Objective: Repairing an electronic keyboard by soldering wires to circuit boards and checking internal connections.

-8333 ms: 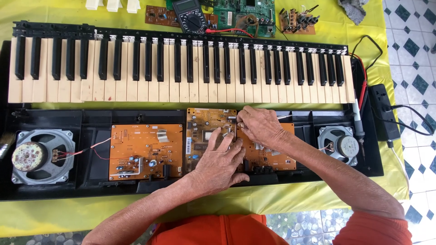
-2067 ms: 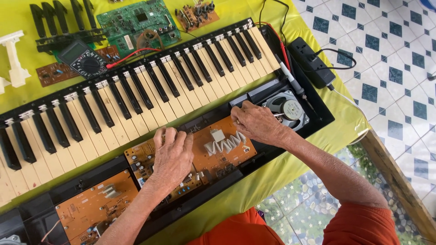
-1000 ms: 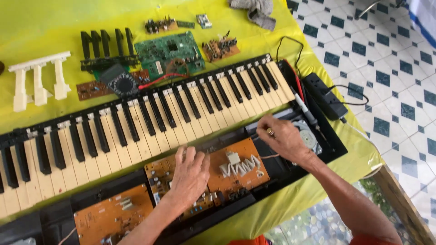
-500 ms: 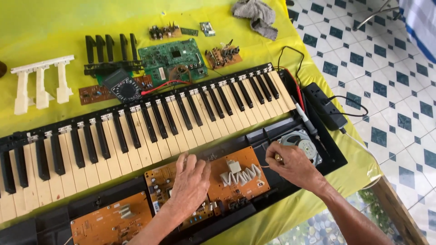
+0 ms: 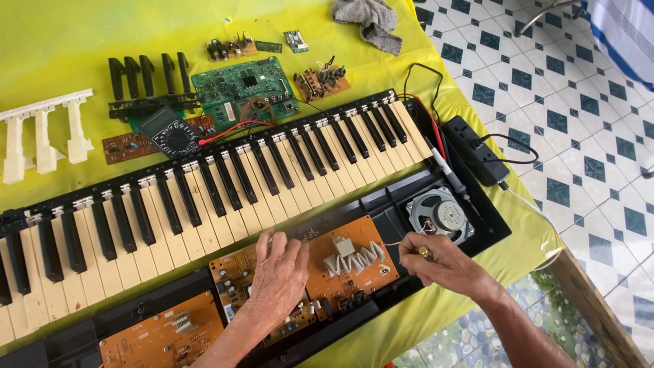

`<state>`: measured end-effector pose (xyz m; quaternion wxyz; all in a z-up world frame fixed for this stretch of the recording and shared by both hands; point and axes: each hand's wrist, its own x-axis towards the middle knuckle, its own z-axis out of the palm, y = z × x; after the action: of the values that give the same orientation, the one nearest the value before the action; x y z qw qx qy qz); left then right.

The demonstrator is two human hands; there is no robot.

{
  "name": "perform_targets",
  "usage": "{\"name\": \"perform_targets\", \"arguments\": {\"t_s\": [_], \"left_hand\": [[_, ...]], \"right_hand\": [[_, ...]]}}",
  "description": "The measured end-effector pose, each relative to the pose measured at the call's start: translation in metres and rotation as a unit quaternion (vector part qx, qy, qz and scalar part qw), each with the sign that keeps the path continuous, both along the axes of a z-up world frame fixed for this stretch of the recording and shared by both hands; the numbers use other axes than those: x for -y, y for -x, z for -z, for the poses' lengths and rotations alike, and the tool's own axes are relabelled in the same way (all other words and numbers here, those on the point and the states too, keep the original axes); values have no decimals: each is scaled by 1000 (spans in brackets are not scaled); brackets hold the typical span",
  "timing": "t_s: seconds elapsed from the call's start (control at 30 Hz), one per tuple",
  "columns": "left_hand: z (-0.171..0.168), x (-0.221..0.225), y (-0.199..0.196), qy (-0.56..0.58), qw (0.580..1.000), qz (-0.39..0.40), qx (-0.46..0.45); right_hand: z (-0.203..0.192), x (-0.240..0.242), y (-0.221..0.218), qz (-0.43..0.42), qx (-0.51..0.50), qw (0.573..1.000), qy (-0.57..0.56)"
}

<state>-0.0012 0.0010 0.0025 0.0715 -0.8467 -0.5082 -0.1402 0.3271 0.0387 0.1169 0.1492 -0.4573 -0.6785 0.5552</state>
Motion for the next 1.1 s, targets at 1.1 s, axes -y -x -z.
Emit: {"name": "perform_targets", "arguments": {"t_s": [1.1], "left_hand": [[-13,2,-4,40,998,14,-44]], "right_hand": [[-8,14,26,109,52,993,-11]]}}
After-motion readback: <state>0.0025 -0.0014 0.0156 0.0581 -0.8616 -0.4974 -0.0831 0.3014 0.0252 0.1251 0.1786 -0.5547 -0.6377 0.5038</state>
